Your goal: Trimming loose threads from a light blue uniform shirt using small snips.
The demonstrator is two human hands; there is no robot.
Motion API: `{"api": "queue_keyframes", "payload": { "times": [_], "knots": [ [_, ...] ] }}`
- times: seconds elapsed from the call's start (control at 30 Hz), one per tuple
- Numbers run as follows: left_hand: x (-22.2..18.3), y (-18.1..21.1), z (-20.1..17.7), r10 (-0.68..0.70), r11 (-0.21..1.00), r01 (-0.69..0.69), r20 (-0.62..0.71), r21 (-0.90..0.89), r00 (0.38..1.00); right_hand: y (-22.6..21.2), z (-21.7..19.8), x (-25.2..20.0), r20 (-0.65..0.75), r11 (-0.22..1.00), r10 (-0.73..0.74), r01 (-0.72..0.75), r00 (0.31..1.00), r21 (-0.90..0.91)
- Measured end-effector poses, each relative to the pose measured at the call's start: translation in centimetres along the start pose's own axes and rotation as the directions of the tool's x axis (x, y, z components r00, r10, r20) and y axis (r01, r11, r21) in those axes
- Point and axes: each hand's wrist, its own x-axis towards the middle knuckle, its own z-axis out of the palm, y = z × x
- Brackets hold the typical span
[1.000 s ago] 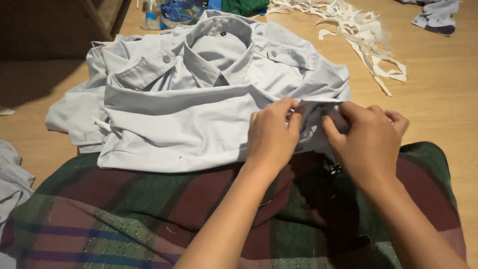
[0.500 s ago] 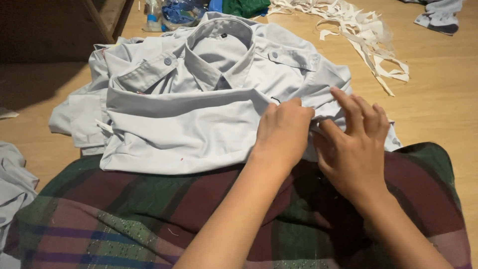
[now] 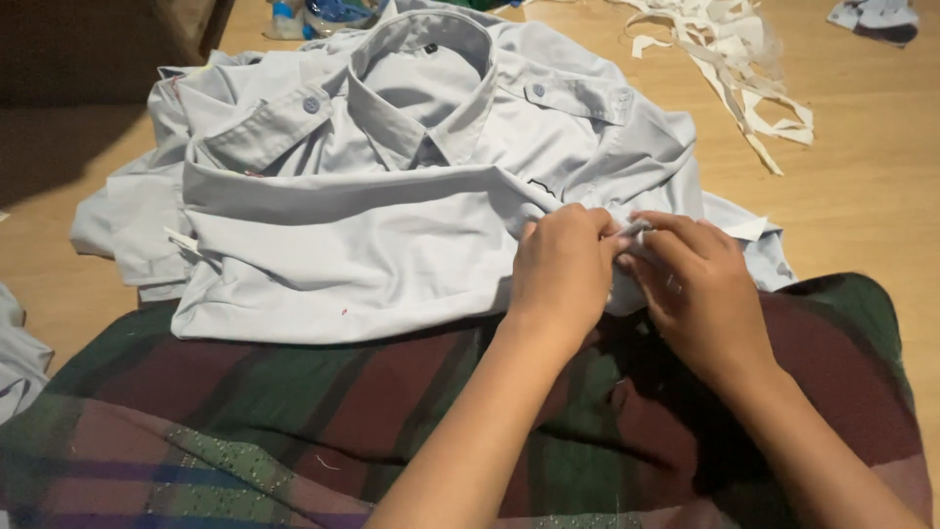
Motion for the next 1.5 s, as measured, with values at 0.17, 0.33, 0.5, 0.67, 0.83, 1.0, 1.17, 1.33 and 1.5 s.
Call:
{"api": "queue_keyframes", "payload": {
  "times": [0.17, 0.33, 0.5, 0.67, 0.83, 1.0, 1.17, 1.33, 1.5],
  "knots": [
    [0.3, 0.6, 0.4, -0.110, 0.992, 0.112, 0.047, -0.057, 0.993, 0.0, 1.5, -1.9, -0.130, 0.992, 0.122, -0.120, 0.984, 0.026],
    [0.1, 0.4, 1.2, -0.123, 0.992, 0.122, 0.093, 0.014, 0.988, 0.0, 1.8, -2.2, -0.147, 0.973, 0.202, -0.181, 0.968, 0.142],
    [0.6, -0.1, 0.2, 0.073, 0.991, -0.093, 0.199, 0.093, 0.977, 1.6, 3.2, -3.1, -0.197, 0.991, 0.132, -0.123, 0.972, 0.056],
    [0.9, 0.3, 0.7, 0.051, 0.963, -0.114, 0.250, 0.246, 0.967, 1.0, 3.4, -3.2, -0.171, 0.995, 0.092, -0.096, 0.981, -0.018],
    [1.8, 1.7, 1.4, 0.022, 0.901, -0.136, 0.270, 0.412, 0.963, 1.4, 3.6, -3.6, -0.155, 0.996, 0.064, -0.072, 0.986, -0.045],
    [1.9, 1.6, 1.3, 0.007, 0.923, -0.112, 0.276, 0.367, 0.961, 1.4, 3.9, -3.6, -0.181, 0.999, 0.047, -0.050, 0.982, -0.007],
    [1.7, 1.2, 1.6, 0.003, 0.946, -0.094, 0.280, 0.310, 0.960, 1.6, 3.9, -4.0, -0.179, 0.999, 0.042, -0.038, 0.983, 0.026],
    [1.5, 0.1, 1.2, 0.030, 0.973, -0.098, 0.305, 0.211, 0.952, 1.0, 3.1, -3.3, -0.194, 0.978, 0.180, -0.155, 0.964, 0.138],
    [1.2, 0.2, -0.3, 0.189, 0.950, -0.228, 0.187, 0.214, 0.964, 1.2, 3.1, -3.3, -0.221, 0.974, 0.178, -0.140, 0.959, 0.177]
  ]
}}
